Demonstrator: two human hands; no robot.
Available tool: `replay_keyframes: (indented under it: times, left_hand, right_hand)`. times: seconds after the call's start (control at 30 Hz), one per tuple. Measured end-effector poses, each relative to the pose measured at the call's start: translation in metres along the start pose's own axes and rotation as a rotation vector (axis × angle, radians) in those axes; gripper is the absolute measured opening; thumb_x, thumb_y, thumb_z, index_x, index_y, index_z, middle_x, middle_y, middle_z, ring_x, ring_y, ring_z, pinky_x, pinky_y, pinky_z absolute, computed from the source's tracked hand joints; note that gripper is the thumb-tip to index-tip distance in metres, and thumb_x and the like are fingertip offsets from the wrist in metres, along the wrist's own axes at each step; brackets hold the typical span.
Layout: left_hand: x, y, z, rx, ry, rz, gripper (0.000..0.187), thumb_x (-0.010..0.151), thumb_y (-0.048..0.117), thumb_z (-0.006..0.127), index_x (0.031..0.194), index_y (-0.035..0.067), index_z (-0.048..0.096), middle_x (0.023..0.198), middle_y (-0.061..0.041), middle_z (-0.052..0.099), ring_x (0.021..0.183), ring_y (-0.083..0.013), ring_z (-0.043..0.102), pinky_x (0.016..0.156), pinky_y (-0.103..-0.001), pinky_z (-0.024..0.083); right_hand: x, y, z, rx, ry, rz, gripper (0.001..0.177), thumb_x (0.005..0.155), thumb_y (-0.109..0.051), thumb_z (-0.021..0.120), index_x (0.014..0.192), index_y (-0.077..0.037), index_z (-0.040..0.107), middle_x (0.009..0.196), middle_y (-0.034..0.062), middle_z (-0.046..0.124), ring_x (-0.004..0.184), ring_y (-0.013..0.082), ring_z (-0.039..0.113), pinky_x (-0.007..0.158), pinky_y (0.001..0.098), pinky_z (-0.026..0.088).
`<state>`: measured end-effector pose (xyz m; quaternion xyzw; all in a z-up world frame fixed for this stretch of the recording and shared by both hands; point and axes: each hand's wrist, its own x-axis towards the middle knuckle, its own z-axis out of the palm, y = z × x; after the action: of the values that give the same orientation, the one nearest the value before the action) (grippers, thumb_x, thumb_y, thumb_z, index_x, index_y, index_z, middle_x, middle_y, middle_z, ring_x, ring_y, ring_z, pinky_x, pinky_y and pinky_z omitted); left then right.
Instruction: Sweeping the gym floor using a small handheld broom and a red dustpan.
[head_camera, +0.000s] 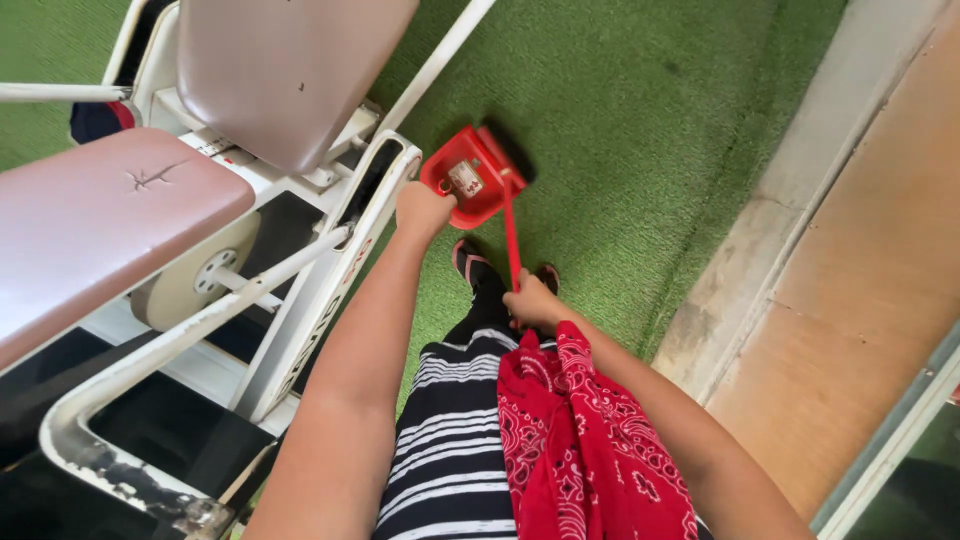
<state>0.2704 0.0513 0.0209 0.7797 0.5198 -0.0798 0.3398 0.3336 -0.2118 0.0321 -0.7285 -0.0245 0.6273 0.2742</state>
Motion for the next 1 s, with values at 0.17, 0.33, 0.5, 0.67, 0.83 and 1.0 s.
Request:
replay_keyframes:
  times: [0.17,0.33,0.5,0.67,0.83,1.0]
  left_hand:
    - [0.017,-0.005,-0.018,0.032,-0.168,-0.055,0.032,0.075,0.031,0.071,0.074,0.000,0.075,0.074,-0.021,0.072,0.075,-0.0358,0.073,0.076,-0.046,0.059]
    - [0.029,0.001,-0.035,-0.080,-0.196,-0.032,0.032,0.073,0.034,0.075,0.068,0.002,0.074,0.066,-0.013,0.073,0.067,-0.0268,0.074,0.072,-0.039,0.059]
    - [0.042,0.025,-0.056,-0.165,-0.231,-0.062,0.029,0.072,0.033,0.073,0.062,0.006,0.075,0.059,-0.009,0.071,0.057,-0.0206,0.072,0.063,-0.036,0.059]
    - [0.064,0.081,-0.064,-0.065,-0.223,-0.126,0.039,0.074,0.039,0.077,0.057,0.004,0.072,0.058,-0.012,0.069,0.058,-0.0234,0.072,0.065,-0.037,0.057]
    - [0.083,0.139,-0.044,-0.147,-0.176,-0.141,0.041,0.077,0.038,0.074,0.055,0.004,0.071,0.057,-0.013,0.069,0.058,-0.0258,0.073,0.066,-0.038,0.059]
    - [0.107,0.186,-0.012,-0.137,-0.153,-0.197,0.042,0.081,0.038,0.070,0.060,0.002,0.073,0.061,-0.016,0.071,0.063,-0.0285,0.075,0.070,-0.039,0.060]
  right_hand:
    - [0.004,-0.011,-0.054,0.147,-0.189,-0.093,0.037,0.091,-0.008,0.058,0.127,-0.002,0.056,0.072,0.0051,0.059,0.050,0.0128,0.055,0.042,0.0282,0.047]
    - [-0.040,-0.048,-0.172,0.434,-0.154,0.054,0.047,0.092,-0.006,0.055,0.139,-0.007,0.052,0.063,-0.0023,0.045,0.042,0.0068,0.038,0.034,0.0235,0.027]
    - [-0.052,-0.061,-0.269,0.628,-0.091,0.045,0.036,0.094,-0.008,0.056,0.130,-0.007,0.053,0.066,-0.0056,0.046,0.046,0.0036,0.040,0.035,0.0201,0.028]
    - [-0.017,-0.085,-0.383,0.580,0.011,0.025,0.013,0.093,-0.009,0.057,0.106,-0.011,0.055,0.067,-0.0048,0.046,0.049,0.0046,0.040,0.039,0.0217,0.029]
    - [0.056,-0.104,-0.521,0.567,0.039,-0.012,0.016,0.095,-0.009,0.057,0.085,-0.012,0.045,0.069,-0.0027,0.047,0.054,0.0079,0.041,0.045,0.0256,0.030]
    - [0.113,-0.140,-0.576,0.629,0.160,0.003,0.013,0.097,-0.010,0.054,0.086,-0.012,0.047,0.066,-0.0019,0.045,0.055,0.0104,0.045,0.046,0.0263,0.031]
